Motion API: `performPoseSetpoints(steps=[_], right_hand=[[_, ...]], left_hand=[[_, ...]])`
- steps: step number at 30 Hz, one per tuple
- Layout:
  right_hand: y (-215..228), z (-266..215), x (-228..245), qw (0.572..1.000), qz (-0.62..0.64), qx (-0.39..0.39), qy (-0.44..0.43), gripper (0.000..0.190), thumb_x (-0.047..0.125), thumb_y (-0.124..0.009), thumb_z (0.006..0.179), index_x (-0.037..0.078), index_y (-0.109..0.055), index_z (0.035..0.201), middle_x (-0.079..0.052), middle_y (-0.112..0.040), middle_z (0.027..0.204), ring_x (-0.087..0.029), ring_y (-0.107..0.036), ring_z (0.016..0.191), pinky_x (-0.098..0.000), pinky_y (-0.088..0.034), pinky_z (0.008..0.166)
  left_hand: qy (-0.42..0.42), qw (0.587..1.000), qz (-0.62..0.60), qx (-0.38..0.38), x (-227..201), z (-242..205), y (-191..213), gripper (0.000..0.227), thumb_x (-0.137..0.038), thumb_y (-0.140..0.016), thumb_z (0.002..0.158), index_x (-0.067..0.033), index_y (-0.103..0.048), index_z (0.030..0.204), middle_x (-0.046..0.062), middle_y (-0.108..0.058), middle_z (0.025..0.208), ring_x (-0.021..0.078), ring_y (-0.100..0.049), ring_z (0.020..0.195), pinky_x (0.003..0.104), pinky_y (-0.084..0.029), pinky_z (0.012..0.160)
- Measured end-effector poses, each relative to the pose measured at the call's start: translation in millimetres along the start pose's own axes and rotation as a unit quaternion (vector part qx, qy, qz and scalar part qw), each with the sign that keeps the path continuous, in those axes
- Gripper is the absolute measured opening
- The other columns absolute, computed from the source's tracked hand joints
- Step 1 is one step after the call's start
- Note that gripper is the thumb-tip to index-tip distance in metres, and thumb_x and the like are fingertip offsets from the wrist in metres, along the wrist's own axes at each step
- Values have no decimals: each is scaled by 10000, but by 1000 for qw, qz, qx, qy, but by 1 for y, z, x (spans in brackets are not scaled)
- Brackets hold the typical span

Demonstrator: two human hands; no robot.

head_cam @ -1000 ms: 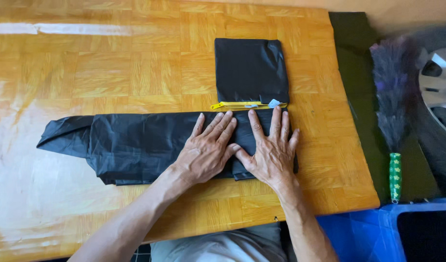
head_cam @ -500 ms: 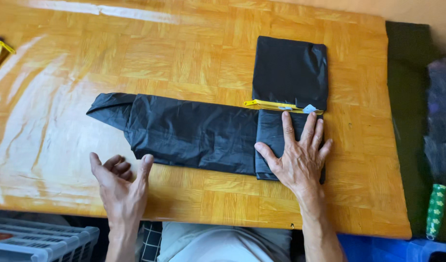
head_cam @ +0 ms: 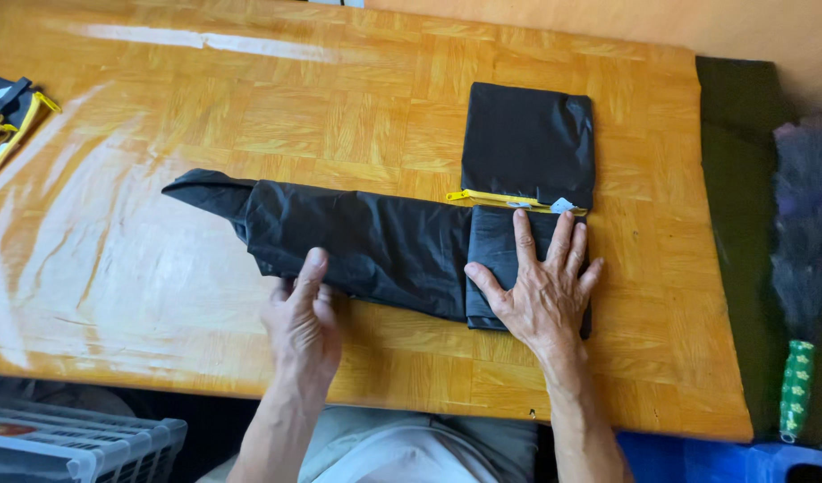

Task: The person folds a black garment on a wooden table and then tucks it into a small black storage bag.

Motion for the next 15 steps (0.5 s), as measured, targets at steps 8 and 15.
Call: performPoseSetpoints(steps=[8, 15], right_hand=[[1, -1, 1, 1000, 5, -8, 3, 950, 818, -483, 829, 269, -360, 1595, -295, -247, 1615, -497, -200, 1506, -740, -168, 1098], [1, -1, 0, 1000, 4, -18, 8, 954, 829, -466, 837, 261, -362, 1596, -303, -262, 1604, -502, -207, 1501, -741, -165, 1093]], left_hand=[[-122, 987, 89, -48, 2, 11, -13, 528, -49, -950, 640, -85, -683, 1094, 42, -663, 932, 160, -661, 865, 326, -568, 787], [-143, 974, 176, 11, 25, 56, 21, 316, -39, -874, 750, -147, -716, 1002, -15, -655, 848, 86, -641, 798, 245, -541, 737]])
Point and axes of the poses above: each hand's wrist, its own z-axis towards the middle knuckle, its own y-axis out of the back of the hand, x = y × z, the point moved 5 cm from there along z, towards the middle knuckle
